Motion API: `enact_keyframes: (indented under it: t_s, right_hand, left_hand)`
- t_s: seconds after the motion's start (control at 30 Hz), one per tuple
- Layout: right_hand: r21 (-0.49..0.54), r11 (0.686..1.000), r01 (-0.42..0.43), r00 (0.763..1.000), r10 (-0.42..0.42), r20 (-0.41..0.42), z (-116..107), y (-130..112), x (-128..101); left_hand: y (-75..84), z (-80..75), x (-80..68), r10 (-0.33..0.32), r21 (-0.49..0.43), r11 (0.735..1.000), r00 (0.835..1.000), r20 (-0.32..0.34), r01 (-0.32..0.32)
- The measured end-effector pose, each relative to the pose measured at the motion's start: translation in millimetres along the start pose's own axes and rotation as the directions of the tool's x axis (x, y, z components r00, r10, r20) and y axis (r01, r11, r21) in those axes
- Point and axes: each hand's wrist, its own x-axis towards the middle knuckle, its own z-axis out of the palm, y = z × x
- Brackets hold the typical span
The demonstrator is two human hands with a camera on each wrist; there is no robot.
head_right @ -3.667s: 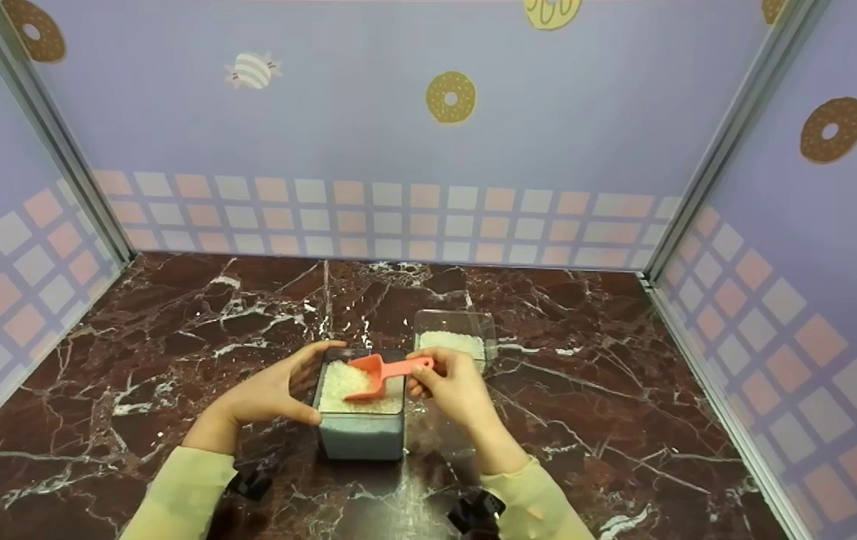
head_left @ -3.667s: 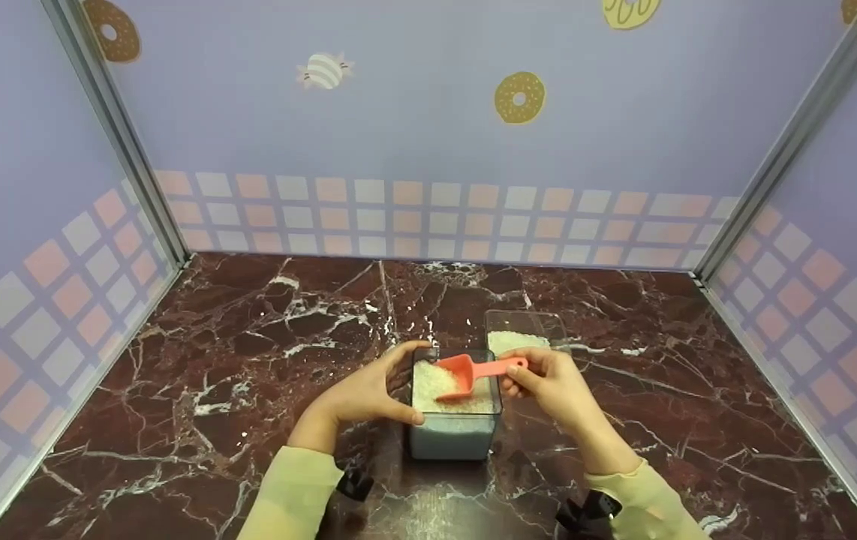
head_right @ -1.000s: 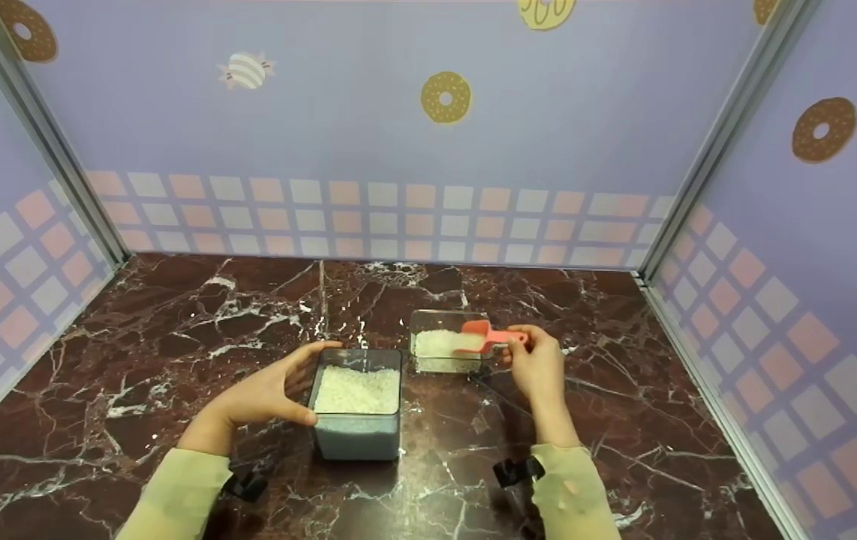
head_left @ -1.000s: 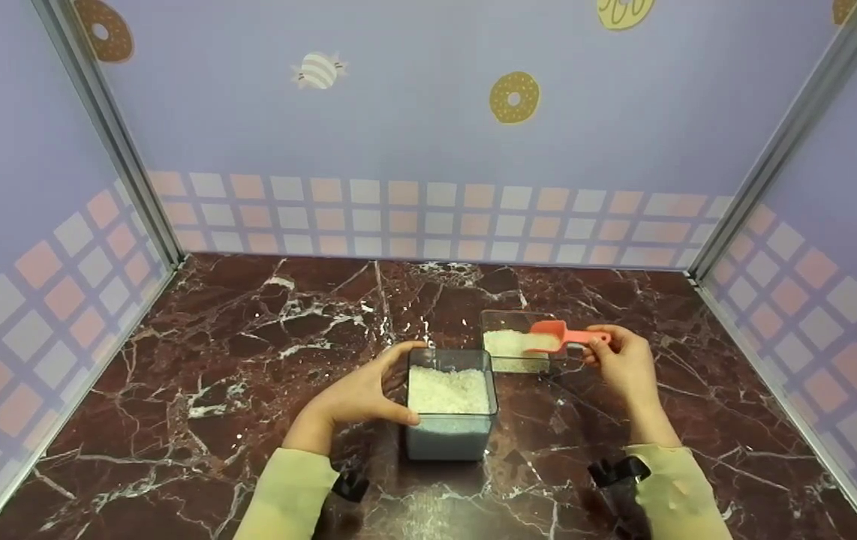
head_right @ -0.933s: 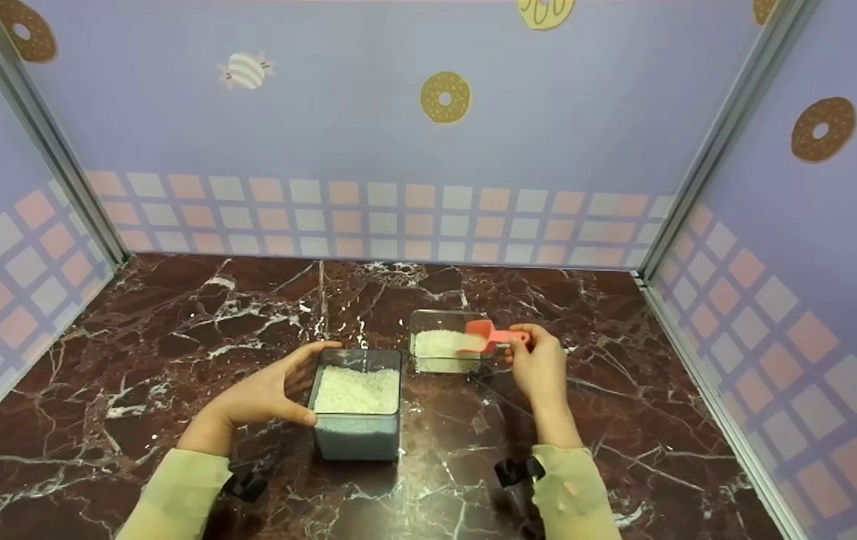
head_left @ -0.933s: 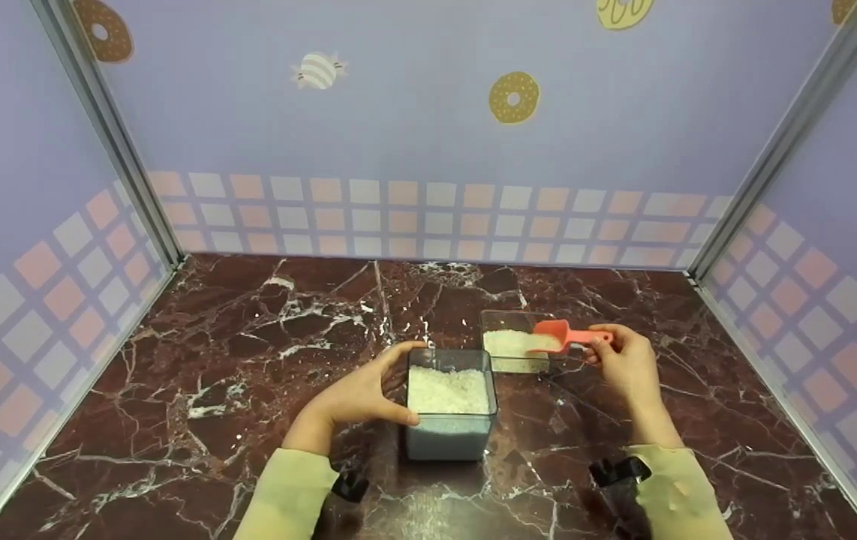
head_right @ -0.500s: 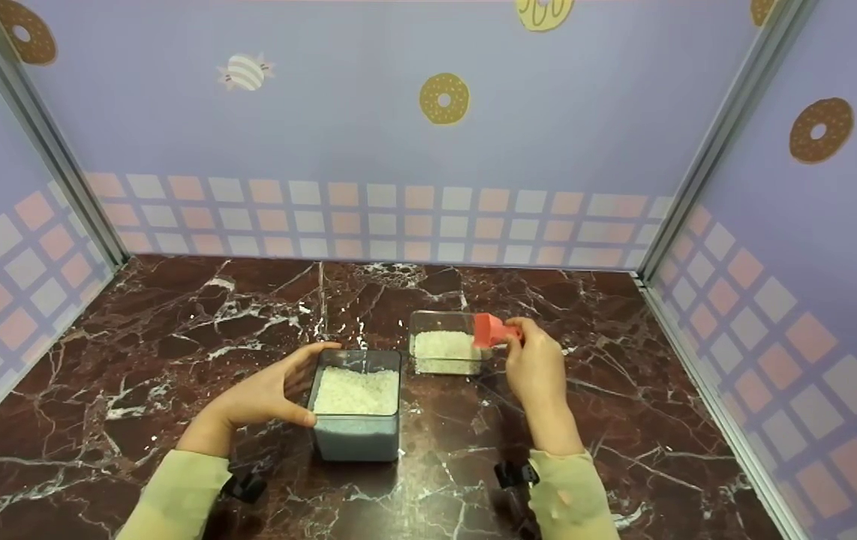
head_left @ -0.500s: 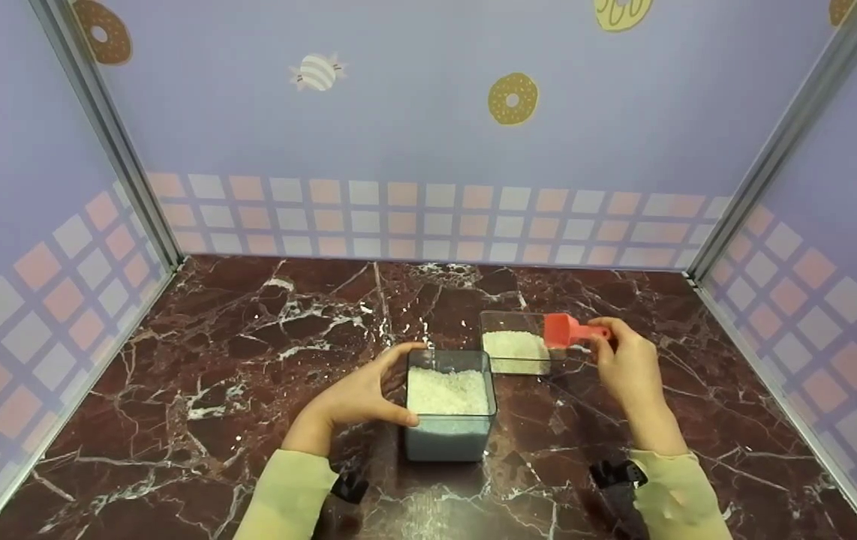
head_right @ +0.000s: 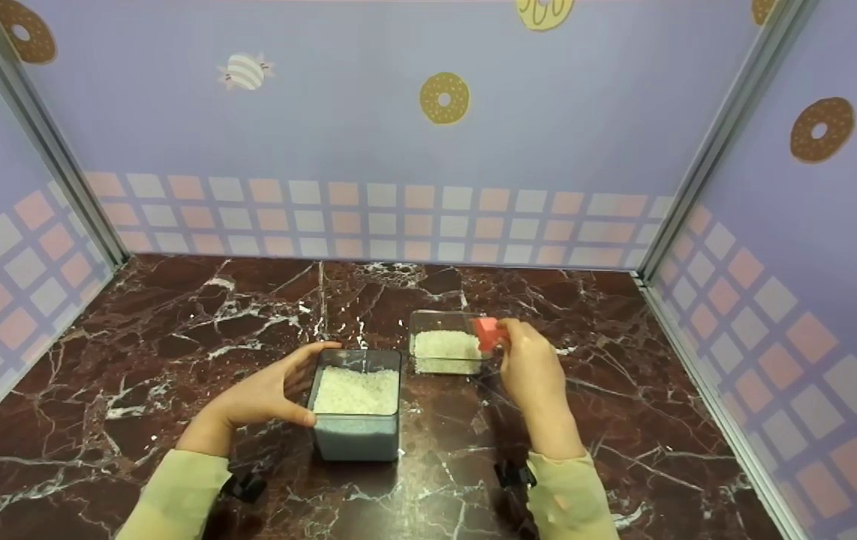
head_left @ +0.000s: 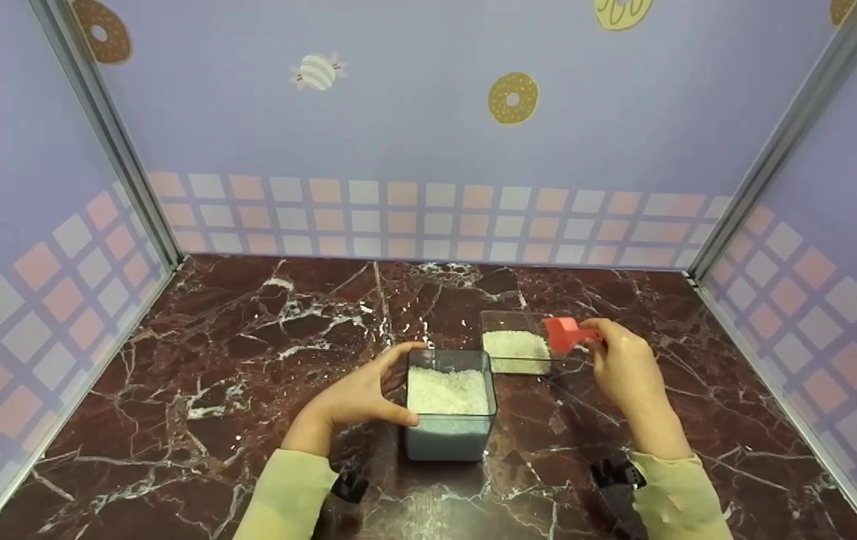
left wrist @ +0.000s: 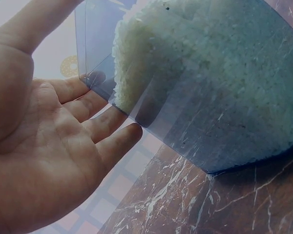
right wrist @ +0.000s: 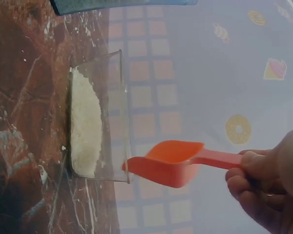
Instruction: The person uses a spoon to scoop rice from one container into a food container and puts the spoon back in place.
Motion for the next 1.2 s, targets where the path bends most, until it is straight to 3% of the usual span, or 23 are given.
enact_keyframes:
  t_s: [0.27,0.37,0.43,0.5,0.53,0.63,0.73,0.8,0.87,0.93,1.07,1.2]
  right_hand:
    - [0.067,0.996,-0.061,0.997,0.063,-0.034,-0.8,-1.1,0.9]
    - [0.160,0.979,-0.124,0.987,0.139,-0.084,-1.4,-1.2,2.3]
    - [0.279,0.944,-0.175,0.972,0.211,-0.104,-2.4,-1.1,3.5]
    - [0.420,0.876,-0.236,0.950,0.299,-0.091,-5.0,-1.7,4.8]
    - [0.495,0.826,-0.268,0.936,0.345,-0.068,-6.5,-2.3,5.5]
    - [0.698,0.628,-0.345,0.896,0.441,0.046,-12.8,-7.0,7.4]
    - [0.800,0.454,-0.393,0.870,0.464,0.164,-19.0,-13.4,8.3]
    - [0.828,0.390,-0.403,0.870,0.446,0.213,-22.5,-18.1,8.0]
    - [0.840,0.366,-0.400,0.876,0.421,0.234,-25.5,-23.2,7.1]
    - [0.845,0.363,-0.393,0.886,0.395,0.242,-28.2,-28.8,5.8]
    - [0.830,0.397,-0.392,0.901,0.347,0.260,-34.1,-42.4,2.7]
    - [0.781,0.474,-0.406,0.912,0.270,0.310,-42.2,-55.8,-1.5]
  left_hand:
    - [0.0,0.2,-0.1,0.008,-0.067,0.998,1.000,0.019,-0.007]
    - [-0.1,0.3,0.0,0.016,-0.087,0.996,1.000,0.027,-0.013]
    - [0.0,0.3,-0.1,0.016,-0.086,0.996,0.999,0.028,-0.014]
    - [0.1,0.2,-0.2,0.016,-0.080,0.997,1.000,0.027,-0.013]
    - [0.1,0.1,-0.3,0.014,-0.075,0.997,1.000,0.026,-0.012]
    - [0.0,0.0,-0.2,0.014,-0.073,0.997,1.000,0.025,-0.013]
    - [-0.1,0.1,0.0,0.016,-0.080,0.997,0.999,0.029,-0.013]
    - [0.2,0.2,0.2,0.015,-0.079,0.997,0.999,0.030,-0.013]
    - [0.5,0.3,0.0,0.012,-0.076,0.997,1.000,0.028,-0.010]
    - [0.7,0.5,-0.2,0.008,-0.069,0.998,1.000,0.024,-0.007]
    - [0.3,0.7,-0.1,0.015,-0.072,0.997,1.000,0.027,-0.013]
    - [-0.1,0.5,0.7,0.031,-0.082,0.996,0.999,0.039,-0.027]
